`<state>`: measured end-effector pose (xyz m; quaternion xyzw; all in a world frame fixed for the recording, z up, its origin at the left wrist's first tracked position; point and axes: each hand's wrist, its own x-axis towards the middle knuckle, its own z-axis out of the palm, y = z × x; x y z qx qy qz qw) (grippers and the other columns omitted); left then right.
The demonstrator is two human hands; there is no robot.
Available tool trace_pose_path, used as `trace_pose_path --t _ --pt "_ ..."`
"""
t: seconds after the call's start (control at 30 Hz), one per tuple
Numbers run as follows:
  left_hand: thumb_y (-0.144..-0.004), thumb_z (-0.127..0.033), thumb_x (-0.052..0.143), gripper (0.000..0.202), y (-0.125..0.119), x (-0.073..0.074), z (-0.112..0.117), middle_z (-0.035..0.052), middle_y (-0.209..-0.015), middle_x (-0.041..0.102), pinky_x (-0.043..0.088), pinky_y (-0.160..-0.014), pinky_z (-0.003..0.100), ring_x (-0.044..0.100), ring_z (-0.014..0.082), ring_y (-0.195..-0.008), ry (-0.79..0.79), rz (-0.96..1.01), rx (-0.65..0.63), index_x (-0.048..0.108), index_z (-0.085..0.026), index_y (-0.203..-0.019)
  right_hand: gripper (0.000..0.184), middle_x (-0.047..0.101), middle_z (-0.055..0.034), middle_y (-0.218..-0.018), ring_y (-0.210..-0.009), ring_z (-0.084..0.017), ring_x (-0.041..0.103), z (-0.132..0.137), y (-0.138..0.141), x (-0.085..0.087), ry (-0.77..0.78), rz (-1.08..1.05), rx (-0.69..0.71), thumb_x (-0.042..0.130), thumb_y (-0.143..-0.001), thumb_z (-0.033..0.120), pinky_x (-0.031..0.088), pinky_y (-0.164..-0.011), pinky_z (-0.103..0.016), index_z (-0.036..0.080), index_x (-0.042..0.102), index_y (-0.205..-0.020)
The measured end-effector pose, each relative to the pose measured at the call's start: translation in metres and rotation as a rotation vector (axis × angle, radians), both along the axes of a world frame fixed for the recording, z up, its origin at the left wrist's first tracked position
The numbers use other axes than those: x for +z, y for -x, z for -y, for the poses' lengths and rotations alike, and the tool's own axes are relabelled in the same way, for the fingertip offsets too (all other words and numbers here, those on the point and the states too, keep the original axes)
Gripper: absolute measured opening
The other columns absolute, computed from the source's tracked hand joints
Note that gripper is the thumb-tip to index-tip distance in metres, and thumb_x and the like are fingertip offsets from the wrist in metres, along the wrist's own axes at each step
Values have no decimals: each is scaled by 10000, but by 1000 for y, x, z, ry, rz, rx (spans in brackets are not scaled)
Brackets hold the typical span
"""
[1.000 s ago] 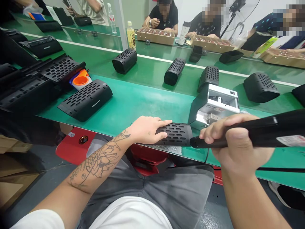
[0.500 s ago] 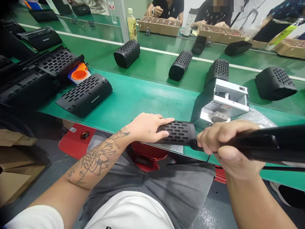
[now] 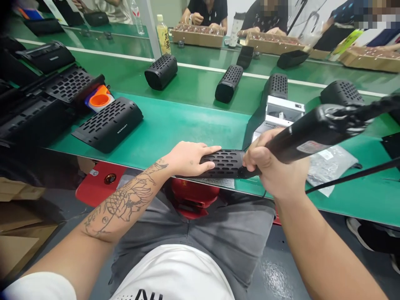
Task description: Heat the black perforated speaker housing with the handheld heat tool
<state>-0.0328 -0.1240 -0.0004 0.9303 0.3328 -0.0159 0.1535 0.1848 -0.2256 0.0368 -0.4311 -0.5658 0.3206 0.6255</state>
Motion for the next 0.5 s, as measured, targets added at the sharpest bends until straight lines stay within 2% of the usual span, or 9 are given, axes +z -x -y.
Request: trace_pose_path --t 0.07,0.13,0.2,0.3,0.4,0.5 --pt "-1071 -652 398 687 0 1 1 59 -1491 718 580 -1036 431 741 317 -1268 9 -3 13 418 -409 -1713 503 555 -21 -638 -533 -177 570 1 -4 4 -25 7 -33 963 -820 515 554 -557 -378 171 596 -796" --pt "-1071 -653 386 699 -1 2 2 77 -1449 735 583 -1032 449 745 329 -1257 27 -4 34 413 -392 -1719 487 541 -10 -644 -530 -173 561 -6 -20 10 -84 -26 -96 932 -849 551 552 -542 -373 178 619 -847" --pt "-1072 -651 378 707 -3 2 3 91 -1433 739 587 -1029 468 750 343 -1243 48 4 54 408 -381 -1724 512 517 8 -638 -519 -166 540 -24 -47 14 -213 -68 -268 915 -851 606 514 -495 -341 191 621 -907" --pt "-1070 -654 388 710 -5 3 3 95 -1454 732 588 -1034 470 756 342 -1229 83 13 78 402 -386 -1726 537 497 12 -598 -493 -159 519 -57 -90 11 -411 -61 -527 939 -793 601 458 -456 -311 196 592 -859" --pt "-1057 -672 434 723 -1 8 -2 79 -1515 712 583 -1060 445 737 329 -1284 168 20 70 408 -387 -1721 535 502 1 -556 -447 -171 509 -76 -115 -1 -402 -7 -531 957 -749 578 460 -445 -325 203 576 -774" --pt "-1043 -676 477 717 9 13 -13 28 -1622 650 568 -1104 403 678 301 -1403 270 43 15 432 -404 -1705 430 548 -26 -582 -464 -198 546 -72 -115 -11 -332 32 -503 942 -786 471 494 -479 -352 189 619 -751"
